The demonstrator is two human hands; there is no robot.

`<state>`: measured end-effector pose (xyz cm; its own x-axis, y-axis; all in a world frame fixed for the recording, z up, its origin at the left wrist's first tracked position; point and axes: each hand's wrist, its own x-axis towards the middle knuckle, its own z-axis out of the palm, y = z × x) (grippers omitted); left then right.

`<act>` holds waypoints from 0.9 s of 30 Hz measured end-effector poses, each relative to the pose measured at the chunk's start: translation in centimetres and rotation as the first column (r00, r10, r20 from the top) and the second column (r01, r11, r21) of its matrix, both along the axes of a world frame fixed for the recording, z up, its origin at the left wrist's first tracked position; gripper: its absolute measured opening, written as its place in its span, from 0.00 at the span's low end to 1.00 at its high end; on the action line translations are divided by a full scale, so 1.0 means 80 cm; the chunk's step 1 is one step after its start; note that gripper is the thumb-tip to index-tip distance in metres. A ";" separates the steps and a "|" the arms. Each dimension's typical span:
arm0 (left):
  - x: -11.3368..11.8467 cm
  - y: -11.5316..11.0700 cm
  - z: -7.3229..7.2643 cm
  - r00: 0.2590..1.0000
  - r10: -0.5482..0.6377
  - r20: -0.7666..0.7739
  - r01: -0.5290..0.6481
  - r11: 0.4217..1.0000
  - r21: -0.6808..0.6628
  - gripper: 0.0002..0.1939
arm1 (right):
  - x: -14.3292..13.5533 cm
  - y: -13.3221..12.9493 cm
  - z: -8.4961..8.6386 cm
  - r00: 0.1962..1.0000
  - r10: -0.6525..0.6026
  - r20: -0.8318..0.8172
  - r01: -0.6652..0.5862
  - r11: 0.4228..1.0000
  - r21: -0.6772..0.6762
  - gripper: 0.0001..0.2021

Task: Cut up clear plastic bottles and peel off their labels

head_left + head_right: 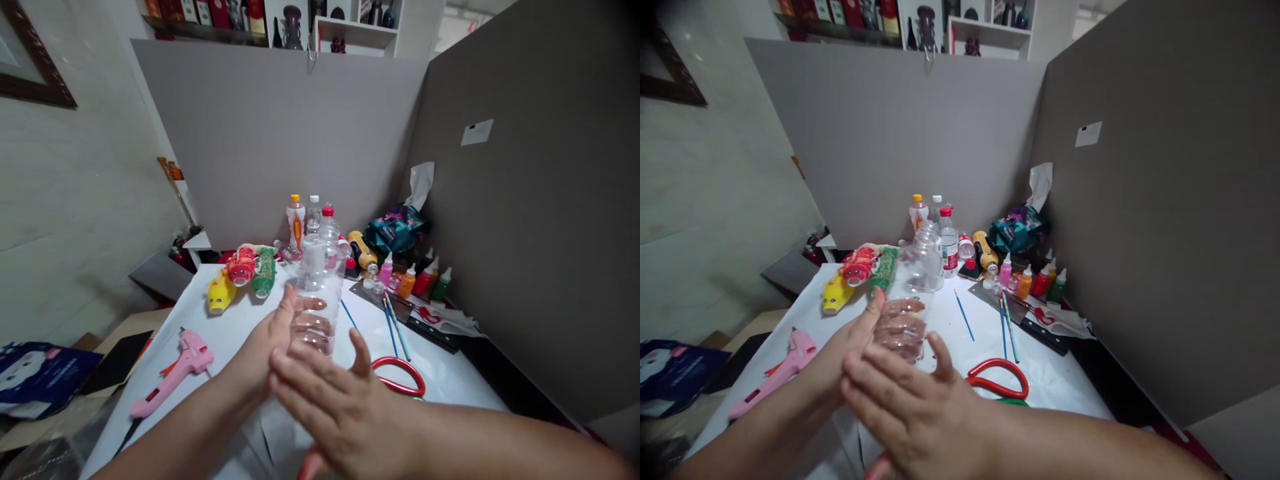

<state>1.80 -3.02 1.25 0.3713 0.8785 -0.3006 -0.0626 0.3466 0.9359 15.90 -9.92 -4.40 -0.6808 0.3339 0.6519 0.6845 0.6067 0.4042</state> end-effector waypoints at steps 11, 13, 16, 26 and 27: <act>-0.012 -0.004 -0.017 0.998 -0.002 -0.065 0.028 0.911 0.412 0.40 | 0.020 0.000 0.023 0.408 -0.152 -0.900 -0.470 0.811 -0.350 0.36; -0.011 -0.006 -0.025 0.972 -0.080 -0.219 0.178 0.861 0.476 0.38 | 0.024 0.016 0.033 0.239 -0.350 -0.906 -0.643 0.642 -0.418 0.48; -0.012 -0.007 -0.027 0.894 -0.140 -0.426 0.366 0.777 0.513 0.30 | 0.026 0.040 0.031 0.030 -0.497 -0.867 -0.792 0.518 -0.324 0.49; -0.029 0.021 -0.021 0.768 -0.047 -0.638 0.445 0.756 0.480 0.21 | 0.071 0.069 0.003 0.005 -0.572 -0.820 -0.722 0.565 -0.399 0.31; -0.032 0.024 -0.019 0.765 -0.027 -0.643 0.439 0.752 0.492 0.21 | 0.077 0.071 0.001 0.048 -0.550 -0.834 -0.681 0.593 -0.430 0.31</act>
<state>-0.80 -1.10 -0.27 0.5288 0.8486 0.0168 0.5447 -0.3545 0.7600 22.03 -4.27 -4.34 0.2166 0.9559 0.1982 -0.0851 0.2207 -0.9716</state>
